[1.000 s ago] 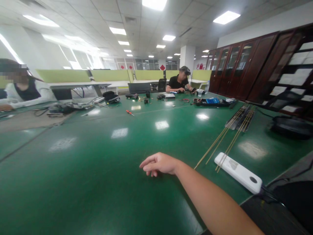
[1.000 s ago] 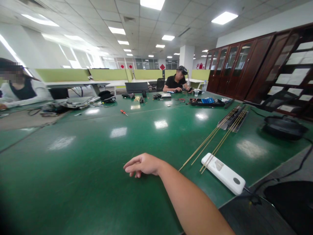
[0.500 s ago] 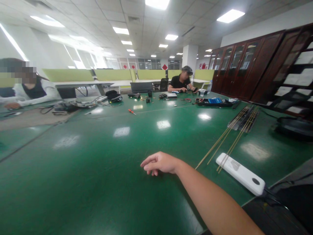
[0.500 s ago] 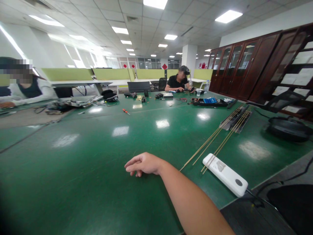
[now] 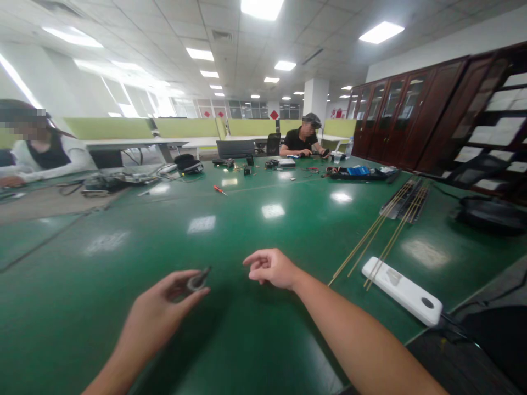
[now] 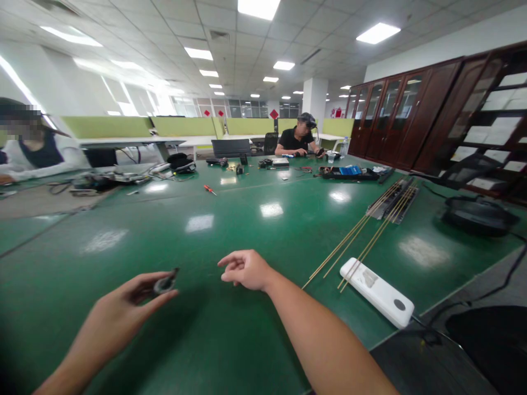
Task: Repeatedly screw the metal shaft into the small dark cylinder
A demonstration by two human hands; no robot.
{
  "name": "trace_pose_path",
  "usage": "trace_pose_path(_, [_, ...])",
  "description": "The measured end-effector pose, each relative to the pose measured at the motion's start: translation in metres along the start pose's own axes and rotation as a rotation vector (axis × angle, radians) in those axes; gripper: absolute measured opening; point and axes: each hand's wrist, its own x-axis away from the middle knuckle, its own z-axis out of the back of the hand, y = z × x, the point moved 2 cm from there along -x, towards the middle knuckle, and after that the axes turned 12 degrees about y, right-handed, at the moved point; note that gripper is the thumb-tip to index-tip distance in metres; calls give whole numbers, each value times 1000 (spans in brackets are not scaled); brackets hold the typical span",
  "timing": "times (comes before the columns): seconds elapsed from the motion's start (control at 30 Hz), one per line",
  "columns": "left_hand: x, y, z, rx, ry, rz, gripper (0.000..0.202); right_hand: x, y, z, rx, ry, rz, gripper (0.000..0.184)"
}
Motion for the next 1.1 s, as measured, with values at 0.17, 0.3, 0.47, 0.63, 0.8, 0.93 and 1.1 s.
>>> trace_pose_path(0.17, [-19, 33, -78, 98, -146, -216, 34, -1, -2, 6, 254, 132, 154, 55])
trace_pose_path(0.3, [-16, 26, -93, 106, -190, -320, 30, 1, -3, 7, 416, 141, 191, 49])
trace_pose_path(0.47, [-15, 17, -87, 192, -155, -213, 32, 4, -6, 6, 618, 129, 246, 35])
trace_pose_path(0.63, [-17, 21, -86, 204, -134, -172, 26, 6, -9, 5, 615, 124, 250, 30])
trace_pose_path(0.8, [-14, 22, -88, 207, -168, -164, 23, 6, -9, 4, 612, 124, 252, 28])
trace_pose_path(0.93, [-13, 24, -87, 220, -156, -161, 23, 7, -7, 3, 620, 114, 234, 21])
trace_pose_path(1.1, [-13, 25, -86, 223, -170, -164, 22, 7, -6, 3, 608, 121, 229, 17])
